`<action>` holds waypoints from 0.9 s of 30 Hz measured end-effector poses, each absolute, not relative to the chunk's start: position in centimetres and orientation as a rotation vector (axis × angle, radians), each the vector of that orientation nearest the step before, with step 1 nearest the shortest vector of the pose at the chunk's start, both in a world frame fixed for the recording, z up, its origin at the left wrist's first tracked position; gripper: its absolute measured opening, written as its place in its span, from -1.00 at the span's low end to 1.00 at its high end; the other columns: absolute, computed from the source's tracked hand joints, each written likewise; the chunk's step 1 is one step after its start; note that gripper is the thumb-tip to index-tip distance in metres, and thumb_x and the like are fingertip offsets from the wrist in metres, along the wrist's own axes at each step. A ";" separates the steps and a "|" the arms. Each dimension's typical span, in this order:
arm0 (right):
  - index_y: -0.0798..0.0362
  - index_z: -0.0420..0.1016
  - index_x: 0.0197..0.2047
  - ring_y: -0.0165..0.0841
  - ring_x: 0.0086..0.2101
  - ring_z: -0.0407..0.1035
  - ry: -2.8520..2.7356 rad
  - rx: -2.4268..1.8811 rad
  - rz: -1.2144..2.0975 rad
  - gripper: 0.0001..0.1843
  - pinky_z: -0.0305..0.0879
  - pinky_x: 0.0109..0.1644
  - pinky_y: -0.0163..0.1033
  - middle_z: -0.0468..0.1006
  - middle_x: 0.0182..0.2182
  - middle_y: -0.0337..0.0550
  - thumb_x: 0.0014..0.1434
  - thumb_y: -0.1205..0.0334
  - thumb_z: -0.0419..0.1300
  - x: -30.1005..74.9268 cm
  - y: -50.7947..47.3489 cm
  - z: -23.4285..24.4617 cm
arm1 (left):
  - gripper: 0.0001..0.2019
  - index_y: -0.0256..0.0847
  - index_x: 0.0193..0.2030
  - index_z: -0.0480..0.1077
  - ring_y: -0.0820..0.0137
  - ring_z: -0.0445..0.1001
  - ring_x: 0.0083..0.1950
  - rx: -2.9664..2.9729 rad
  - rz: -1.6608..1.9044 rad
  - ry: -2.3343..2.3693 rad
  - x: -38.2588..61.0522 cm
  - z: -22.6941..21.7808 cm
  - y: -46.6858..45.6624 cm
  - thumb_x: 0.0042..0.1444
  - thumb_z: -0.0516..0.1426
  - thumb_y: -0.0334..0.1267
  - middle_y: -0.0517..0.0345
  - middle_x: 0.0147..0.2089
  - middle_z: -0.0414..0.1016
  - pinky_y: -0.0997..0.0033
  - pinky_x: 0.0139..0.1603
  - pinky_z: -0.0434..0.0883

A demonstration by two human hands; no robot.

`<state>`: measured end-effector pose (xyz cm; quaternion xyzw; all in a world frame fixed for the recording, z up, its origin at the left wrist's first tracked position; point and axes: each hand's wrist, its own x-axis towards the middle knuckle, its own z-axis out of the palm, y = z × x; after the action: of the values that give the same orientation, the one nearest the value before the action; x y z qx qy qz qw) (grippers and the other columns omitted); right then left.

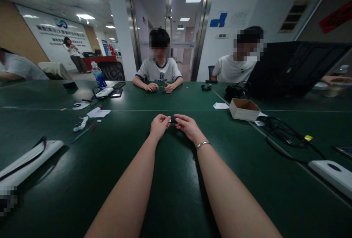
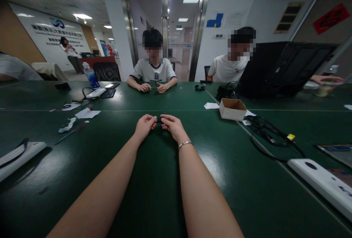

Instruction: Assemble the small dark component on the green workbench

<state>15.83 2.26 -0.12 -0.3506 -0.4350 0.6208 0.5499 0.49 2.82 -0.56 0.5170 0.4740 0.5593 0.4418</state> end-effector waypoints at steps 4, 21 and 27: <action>0.11 0.63 -0.22 -0.47 -0.49 0.39 -1.011 -0.835 1.477 -0.71 0.37 -0.40 -0.39 0.55 -0.45 -0.18 -0.10 0.36 0.44 15.8 2.2 -0.1 | -0.81 -0.26 -0.37 0.35 0.50 0.39 -0.48 1.282 1.410 1.155 0.6 -0.7 3.0 -0.05 0.25 -0.22 0.22 -0.52 0.40 0.57 -0.48 0.31; 0.11 0.64 -0.23 -0.49 -0.50 0.39 -0.967 -0.825 1.480 -0.68 0.36 -0.42 -0.42 0.55 -0.47 -0.18 -0.14 0.35 0.47 15.9 2.4 -0.2 | -0.82 -0.24 -0.19 0.34 0.54 0.24 -0.66 1.312 1.344 1.232 0.8 -0.3 2.4 0.19 0.05 -0.18 0.30 -0.59 0.30 0.63 -0.69 0.16; 0.13 0.64 -0.23 -0.49 -0.52 0.39 -0.958 -0.827 1.476 -0.69 0.35 -0.43 -0.43 0.55 -0.49 -0.18 -0.14 0.36 0.46 15.8 2.3 -0.2 | -0.82 -0.27 -0.19 0.36 0.55 0.23 -0.65 1.291 1.335 1.239 0.9 0.4 2.0 0.21 0.02 -0.21 0.29 -0.59 0.30 0.62 -0.69 0.18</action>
<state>15.83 2.35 -0.17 -0.3516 -0.4068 0.6272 0.5635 0.88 1.99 0.36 0.5194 0.4988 0.5372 0.4391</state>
